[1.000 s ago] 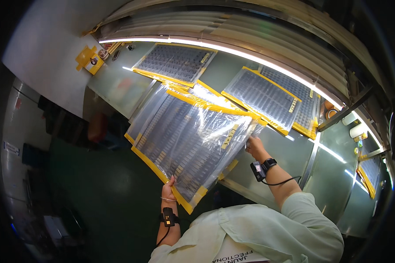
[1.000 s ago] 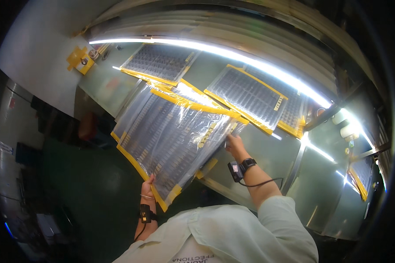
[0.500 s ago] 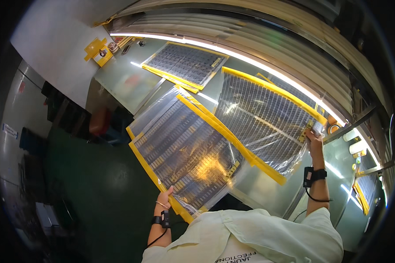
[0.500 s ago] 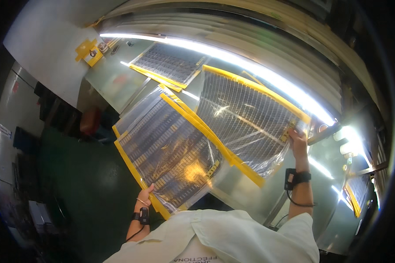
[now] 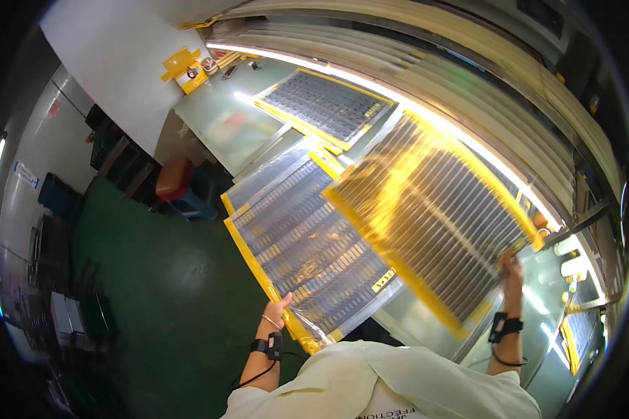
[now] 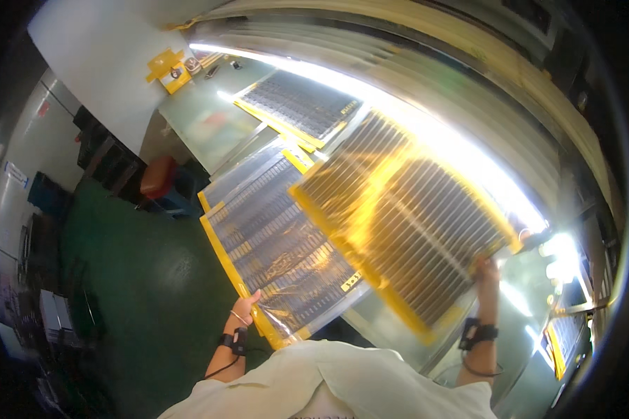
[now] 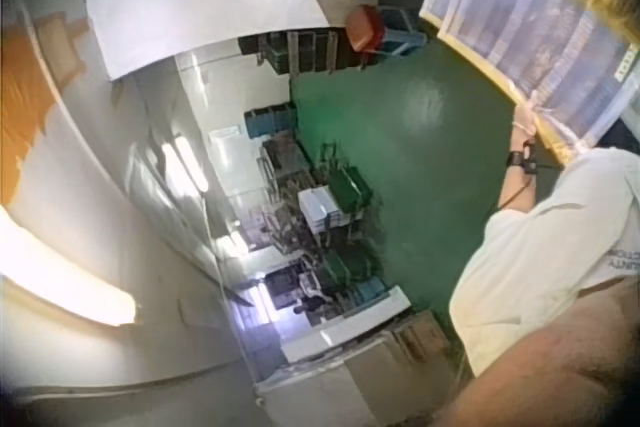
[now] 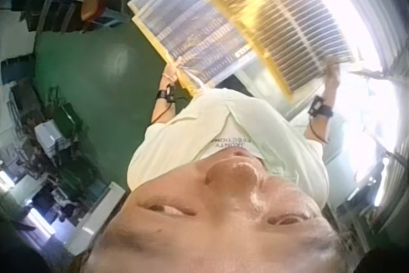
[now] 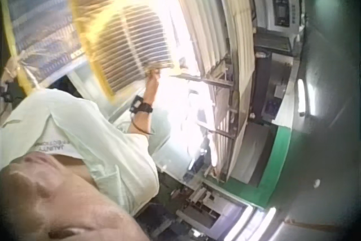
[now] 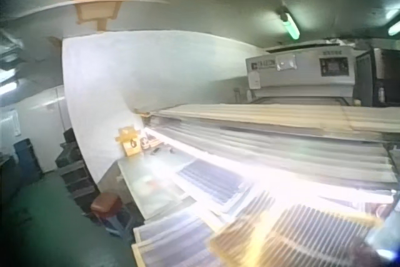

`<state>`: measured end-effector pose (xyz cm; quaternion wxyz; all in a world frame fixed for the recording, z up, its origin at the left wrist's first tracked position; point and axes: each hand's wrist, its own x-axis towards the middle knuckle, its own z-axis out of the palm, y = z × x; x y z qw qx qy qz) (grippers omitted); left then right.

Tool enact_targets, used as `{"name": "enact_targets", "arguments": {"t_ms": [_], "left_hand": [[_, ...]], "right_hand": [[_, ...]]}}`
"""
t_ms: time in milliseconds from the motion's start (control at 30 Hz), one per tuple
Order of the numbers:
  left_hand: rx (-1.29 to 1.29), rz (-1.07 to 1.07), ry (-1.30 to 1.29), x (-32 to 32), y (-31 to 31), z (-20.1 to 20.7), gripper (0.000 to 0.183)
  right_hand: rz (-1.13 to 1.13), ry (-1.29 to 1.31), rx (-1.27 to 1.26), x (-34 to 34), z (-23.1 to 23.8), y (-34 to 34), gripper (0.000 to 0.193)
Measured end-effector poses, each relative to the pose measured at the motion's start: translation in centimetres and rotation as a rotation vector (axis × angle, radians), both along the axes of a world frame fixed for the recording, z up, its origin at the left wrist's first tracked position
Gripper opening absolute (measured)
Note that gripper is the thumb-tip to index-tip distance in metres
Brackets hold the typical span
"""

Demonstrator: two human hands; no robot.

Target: Inspecting and inserting metal mesh sheets into protective plastic sleeves and stacking them.

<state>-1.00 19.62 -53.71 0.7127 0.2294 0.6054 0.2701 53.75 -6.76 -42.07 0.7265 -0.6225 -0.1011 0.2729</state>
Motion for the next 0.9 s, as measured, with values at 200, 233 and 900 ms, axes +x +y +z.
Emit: {"name": "enact_targets", "arguments": {"t_ms": [200,233,900], "left_hand": [[-0.02,0.081,-0.372,5.4,-1.8,-0.7,0.051],[-0.081,0.136,-0.492,5.6,-1.9,-0.7,0.055],[-0.036,0.046,-0.022,7.2,-2.2,0.6,0.023]], "right_hand": [[0.355,0.108,-0.025,-14.0,-8.6,10.5,0.016],[0.322,0.105,-0.034,-16.6,-8.8,11.6,0.017],[-0.223,0.196,-0.447,8.1,-14.8,12.4,0.028]]}}
